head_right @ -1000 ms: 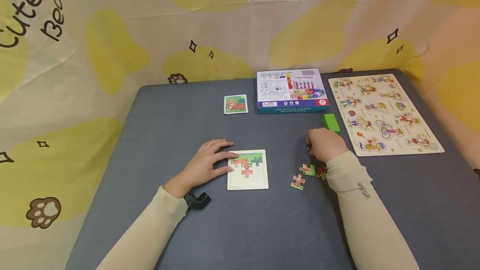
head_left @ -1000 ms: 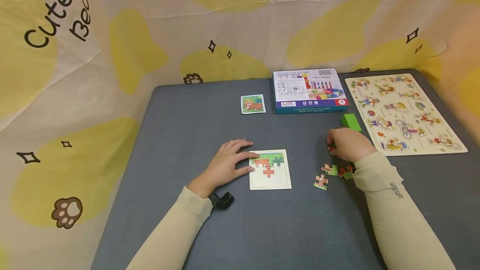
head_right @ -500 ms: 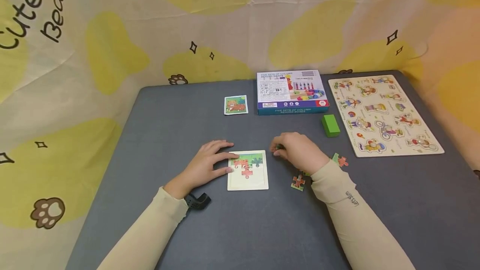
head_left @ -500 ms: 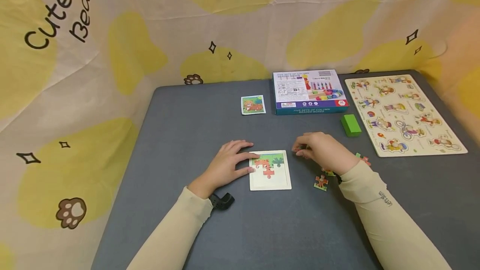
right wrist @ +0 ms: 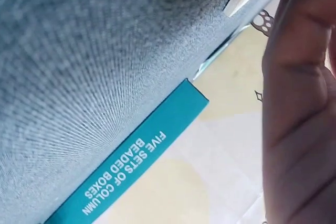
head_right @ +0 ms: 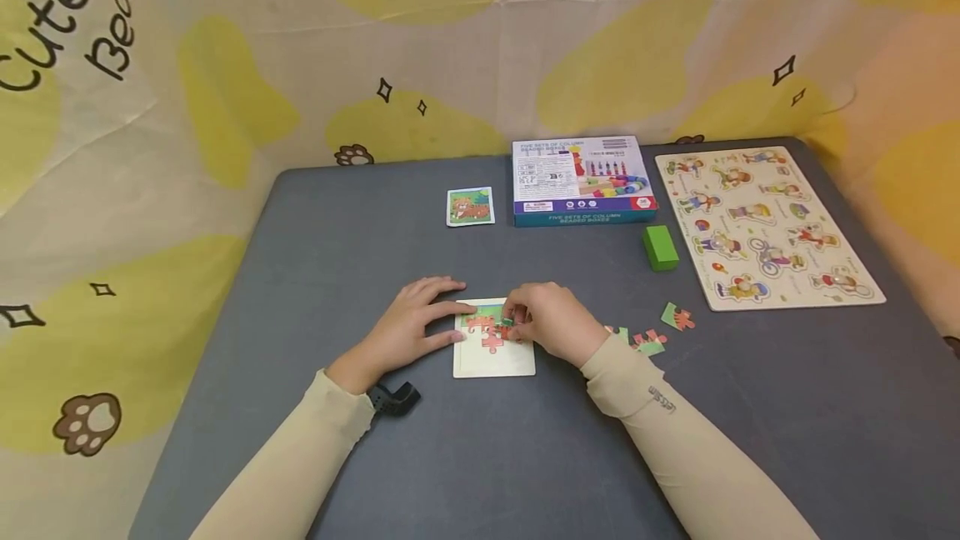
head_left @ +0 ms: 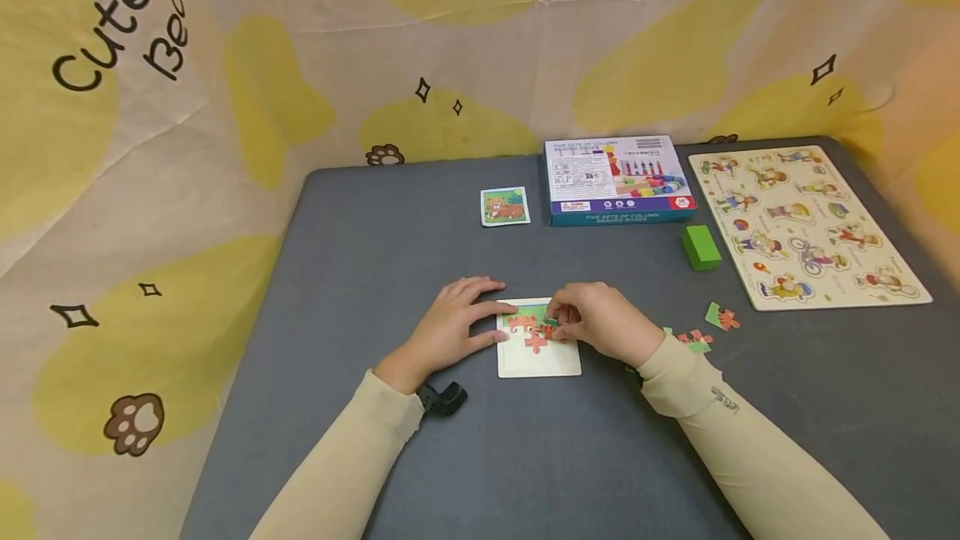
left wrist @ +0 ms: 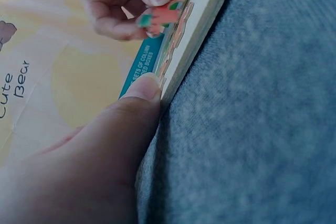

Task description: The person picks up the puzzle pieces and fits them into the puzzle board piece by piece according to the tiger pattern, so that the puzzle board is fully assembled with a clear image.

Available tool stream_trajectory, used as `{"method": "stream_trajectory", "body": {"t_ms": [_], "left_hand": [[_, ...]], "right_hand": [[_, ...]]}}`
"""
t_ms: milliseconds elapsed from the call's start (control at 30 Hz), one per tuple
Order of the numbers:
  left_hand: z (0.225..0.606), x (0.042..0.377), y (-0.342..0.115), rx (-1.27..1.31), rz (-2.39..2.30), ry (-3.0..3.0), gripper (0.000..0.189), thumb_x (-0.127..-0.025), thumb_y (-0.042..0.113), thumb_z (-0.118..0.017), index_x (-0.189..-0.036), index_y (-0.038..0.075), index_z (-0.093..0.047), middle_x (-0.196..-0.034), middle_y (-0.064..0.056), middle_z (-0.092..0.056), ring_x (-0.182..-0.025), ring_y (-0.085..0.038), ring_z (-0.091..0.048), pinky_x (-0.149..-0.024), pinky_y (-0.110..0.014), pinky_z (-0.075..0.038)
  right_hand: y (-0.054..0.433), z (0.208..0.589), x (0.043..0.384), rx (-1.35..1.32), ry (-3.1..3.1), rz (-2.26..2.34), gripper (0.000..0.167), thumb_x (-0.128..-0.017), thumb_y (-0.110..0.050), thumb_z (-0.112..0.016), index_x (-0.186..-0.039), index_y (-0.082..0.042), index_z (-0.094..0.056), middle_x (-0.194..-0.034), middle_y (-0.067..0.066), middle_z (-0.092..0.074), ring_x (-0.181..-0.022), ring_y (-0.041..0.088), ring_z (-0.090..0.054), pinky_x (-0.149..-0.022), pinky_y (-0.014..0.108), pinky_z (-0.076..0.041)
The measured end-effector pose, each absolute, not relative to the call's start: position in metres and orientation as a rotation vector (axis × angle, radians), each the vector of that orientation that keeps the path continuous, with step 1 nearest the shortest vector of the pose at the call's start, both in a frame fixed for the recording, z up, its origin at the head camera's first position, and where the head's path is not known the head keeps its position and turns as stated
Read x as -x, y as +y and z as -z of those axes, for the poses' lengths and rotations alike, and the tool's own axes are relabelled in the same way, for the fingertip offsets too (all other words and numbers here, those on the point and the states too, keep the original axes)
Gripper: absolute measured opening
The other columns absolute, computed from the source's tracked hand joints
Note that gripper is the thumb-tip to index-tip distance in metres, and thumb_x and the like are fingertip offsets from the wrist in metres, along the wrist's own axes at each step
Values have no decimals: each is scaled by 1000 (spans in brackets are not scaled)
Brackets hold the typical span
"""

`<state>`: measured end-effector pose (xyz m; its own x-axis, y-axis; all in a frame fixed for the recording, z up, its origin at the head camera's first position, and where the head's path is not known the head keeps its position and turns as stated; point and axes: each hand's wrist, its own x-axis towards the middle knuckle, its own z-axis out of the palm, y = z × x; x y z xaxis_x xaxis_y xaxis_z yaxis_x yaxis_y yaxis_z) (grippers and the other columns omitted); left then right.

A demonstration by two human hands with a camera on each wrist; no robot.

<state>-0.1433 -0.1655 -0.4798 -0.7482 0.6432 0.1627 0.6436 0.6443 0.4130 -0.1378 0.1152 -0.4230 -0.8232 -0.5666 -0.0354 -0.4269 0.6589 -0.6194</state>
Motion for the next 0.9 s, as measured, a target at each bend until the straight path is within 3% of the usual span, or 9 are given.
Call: {"method": "stream_trajectory", "body": {"t_ms": [333, 600, 900], "left_hand": [[482, 143, -167, 1110, 688, -2856, 43, -98, 40, -76, -139, 29, -70, -156, -3, -50, -149, -28, -37, -122, -56, -26], [483, 144, -167, 1114, 699, -2838, 43, -98, 40, -75, -139, 28, -69, -155, -4, -50, -148, -27, -37, -122, -56, -26], [480, 144, -166, 1213, 693, -2798, 45, -100, 39, -73, -143, 28, -66, -160, 0, -46, -151, -25, -34, -123, -55, -24]], "right_hand": [[117, 426, 140, 888, 2591, 983, 21, -91, -3, -81, -111, -9, -83, -89, -5, -65, -76, 11, -57, -67, 29, -51], [115, 427, 140, 895, 2626, 902, 19, -88, -1, -84, -105, -8, -81, -88, -5, -63, -76, 10, -57, -68, 29, -52], [113, 427, 138, 990, 2681, 775, 23, -86, -5, -87, -108, -8, -83, -89, -1, -63, -76, 11, -59, -67, 28, -52]]}}
